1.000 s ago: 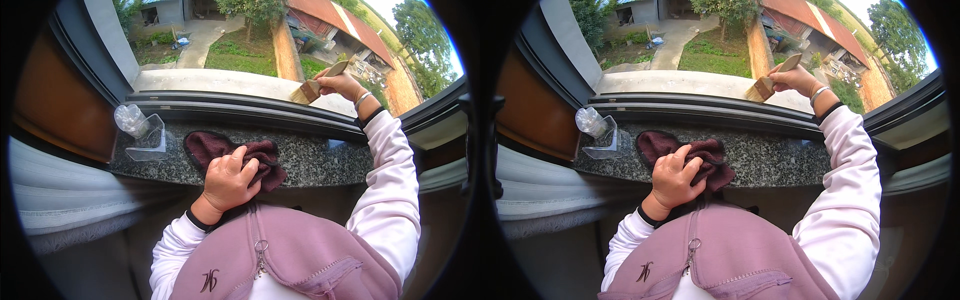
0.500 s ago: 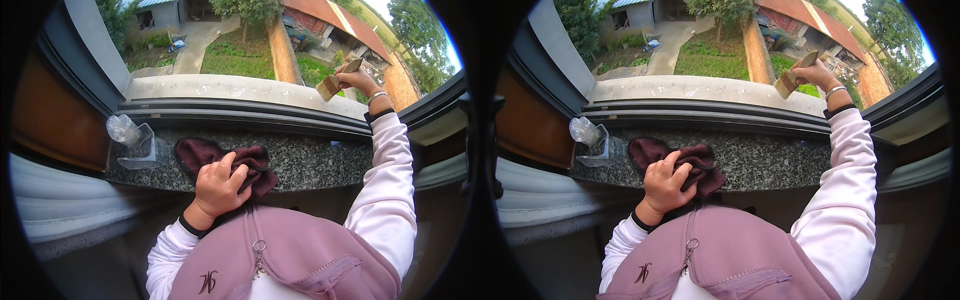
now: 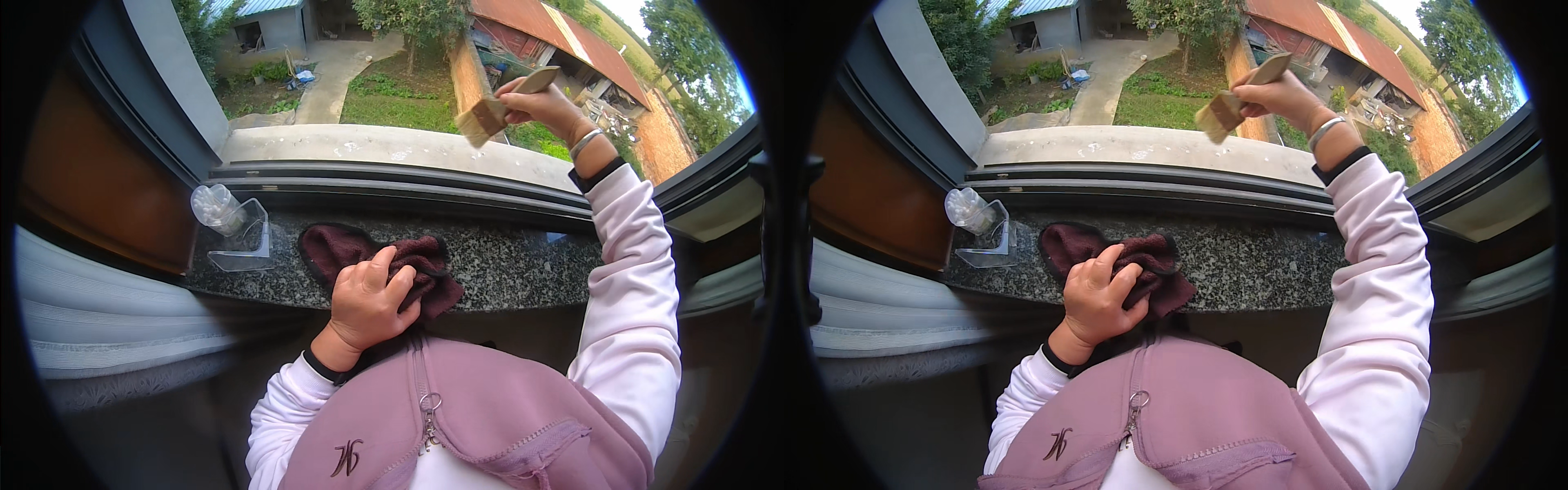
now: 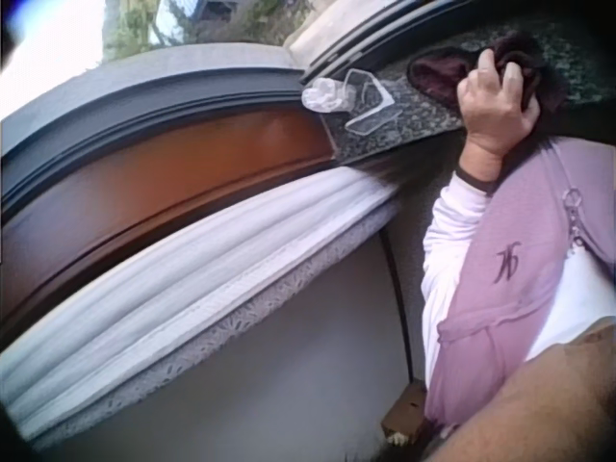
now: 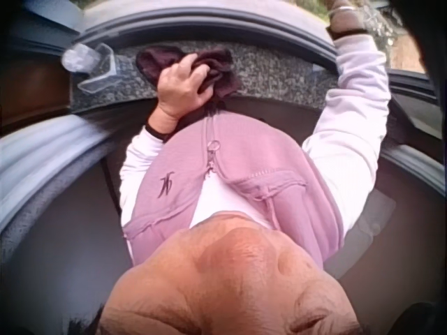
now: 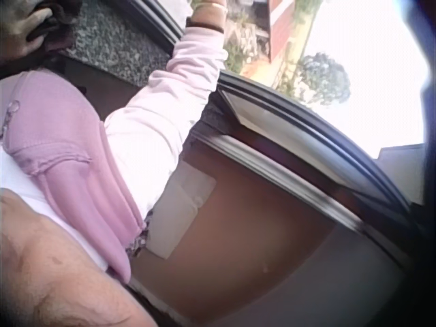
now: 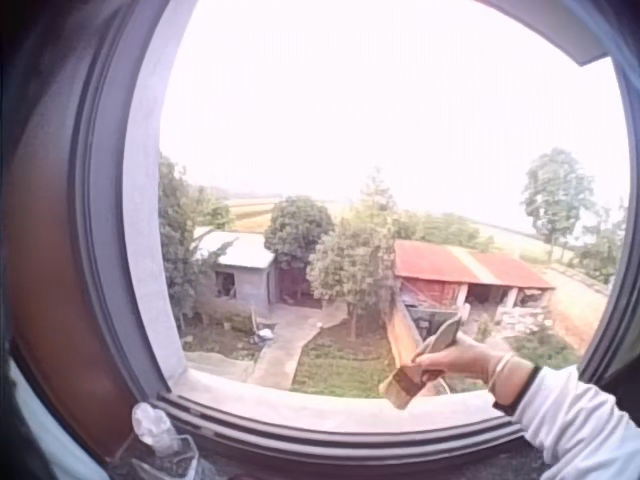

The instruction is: The person cleans the window sill and frame using a cloth and a brush. They wipe the sill, brush the frame grooves, and repeatedly wipe different sections while another person cleans the window glass with a long-handled tool in the background.

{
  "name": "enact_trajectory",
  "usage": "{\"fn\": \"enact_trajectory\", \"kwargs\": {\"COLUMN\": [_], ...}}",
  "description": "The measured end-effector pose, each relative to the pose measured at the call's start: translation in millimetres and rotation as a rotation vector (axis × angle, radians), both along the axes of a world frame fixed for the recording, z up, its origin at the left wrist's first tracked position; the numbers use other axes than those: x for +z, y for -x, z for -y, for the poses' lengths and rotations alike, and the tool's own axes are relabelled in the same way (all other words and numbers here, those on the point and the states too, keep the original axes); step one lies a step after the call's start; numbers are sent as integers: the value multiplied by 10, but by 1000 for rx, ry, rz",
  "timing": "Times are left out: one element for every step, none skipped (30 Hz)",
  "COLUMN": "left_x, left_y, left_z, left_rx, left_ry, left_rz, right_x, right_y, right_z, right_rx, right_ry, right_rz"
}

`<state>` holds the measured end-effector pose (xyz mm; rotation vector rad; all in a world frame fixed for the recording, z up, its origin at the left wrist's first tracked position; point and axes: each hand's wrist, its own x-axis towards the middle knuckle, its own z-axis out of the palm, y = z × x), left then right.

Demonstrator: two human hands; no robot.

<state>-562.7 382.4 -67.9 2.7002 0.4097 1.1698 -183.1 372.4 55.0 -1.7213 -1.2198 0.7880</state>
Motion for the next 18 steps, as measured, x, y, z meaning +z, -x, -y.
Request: {"fn": "enact_trajectory", "kwargs": {"left_x": [-1,-2,-2,-3,-1,-1,-1,0,1,4,6,7,7,4,4,6,6,5], "left_y": [-1,-2,-3,-4,-3,-3,-6,-1,7,11,6,-1,-1,1,-5,-3,-3,-3], "left_z": [2,4,7,7,6,5,5,9,15,17,11,-2,-2,19,17,24,26,30], "left_rx": [3,5,5,4,6,1,1,6,7,8,4,18,22,15,13,16,16,26], "left_ry": [-1,0,2,5,8,5,5,16,15,17,15,5,6,17,8,14,11,17], "left_rz": [-1,-3,-5,-7,-4,-2,4,2,-2,-13,-20,-23,-28,-41,-38,-49,-53,-62], "right_x": [-92,-207,-297,-392,-442,-457,-422,-359,-193,-174,-138,-95,-32,-29,-48,-93,-165,-248], "right_y": [194,338,392,393,307,139,-95,-346,-636,-784,-904,-998,-1105,-1145,-1138,-1099,-1035,-964], "right_z": [-127,-230,-258,-264,-179,-19,188,410,605,893,1100,1243,1297,1357,1378,1379,1377,1370], "right_rx": [98,113,80,177,23,-16,-156,-360,-398,-433,-459,-593,-631,-669,-629,-573,-592,-477], "right_ry": [-36,-37,64,86,140,121,184,279,585,606,445,434,411,394,421,394,418,369], "right_rz": [-155,-192,-133,-141,-92,-102,-12,131,494,1217,1308,1345,1069,768,740,609,593,526]}}
